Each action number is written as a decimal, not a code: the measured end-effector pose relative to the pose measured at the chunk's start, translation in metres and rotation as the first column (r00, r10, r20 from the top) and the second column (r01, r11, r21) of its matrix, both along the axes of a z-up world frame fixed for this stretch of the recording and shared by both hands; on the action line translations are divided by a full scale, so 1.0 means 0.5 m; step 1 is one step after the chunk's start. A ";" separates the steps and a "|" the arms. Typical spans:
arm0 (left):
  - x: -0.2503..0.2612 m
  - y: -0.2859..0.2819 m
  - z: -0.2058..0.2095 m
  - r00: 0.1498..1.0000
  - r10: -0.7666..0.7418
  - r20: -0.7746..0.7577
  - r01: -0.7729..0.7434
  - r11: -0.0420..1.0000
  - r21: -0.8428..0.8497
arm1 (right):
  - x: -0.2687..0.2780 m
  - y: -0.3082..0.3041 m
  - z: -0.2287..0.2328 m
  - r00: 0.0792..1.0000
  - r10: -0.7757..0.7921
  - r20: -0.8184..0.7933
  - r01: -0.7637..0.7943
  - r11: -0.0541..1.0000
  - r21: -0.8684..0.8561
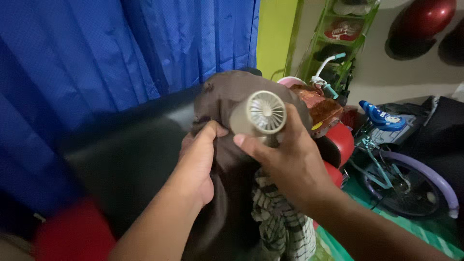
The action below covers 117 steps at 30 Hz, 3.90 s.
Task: The person uses a handheld fan and a cloth to clean a red sofa and two character pillows, wiping the surfaces and blowing air over the fabric.
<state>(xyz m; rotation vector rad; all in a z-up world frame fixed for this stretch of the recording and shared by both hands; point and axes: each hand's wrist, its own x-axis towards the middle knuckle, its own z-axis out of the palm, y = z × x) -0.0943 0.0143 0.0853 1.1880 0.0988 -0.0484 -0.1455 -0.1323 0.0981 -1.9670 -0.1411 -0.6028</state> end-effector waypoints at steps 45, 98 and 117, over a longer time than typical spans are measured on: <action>0.019 -0.087 0.060 0.867 -0.487 0.103 0.495 0.867 -0.061 | -0.083 -0.341 -0.067 0.877 -0.058 -0.478 0.400 0.641 0.656; -0.032 0.041 0.044 0.949 -0.228 -0.218 0.158 0.942 -0.295 | 0.007 -0.229 -0.025 0.891 0.091 -0.444 0.242 0.732 0.637; 0.000 -0.006 0.010 0.964 -0.142 -0.226 0.071 0.953 -0.295 | -0.028 -0.103 -0.022 0.999 0.019 -0.042 -0.010 0.979 0.202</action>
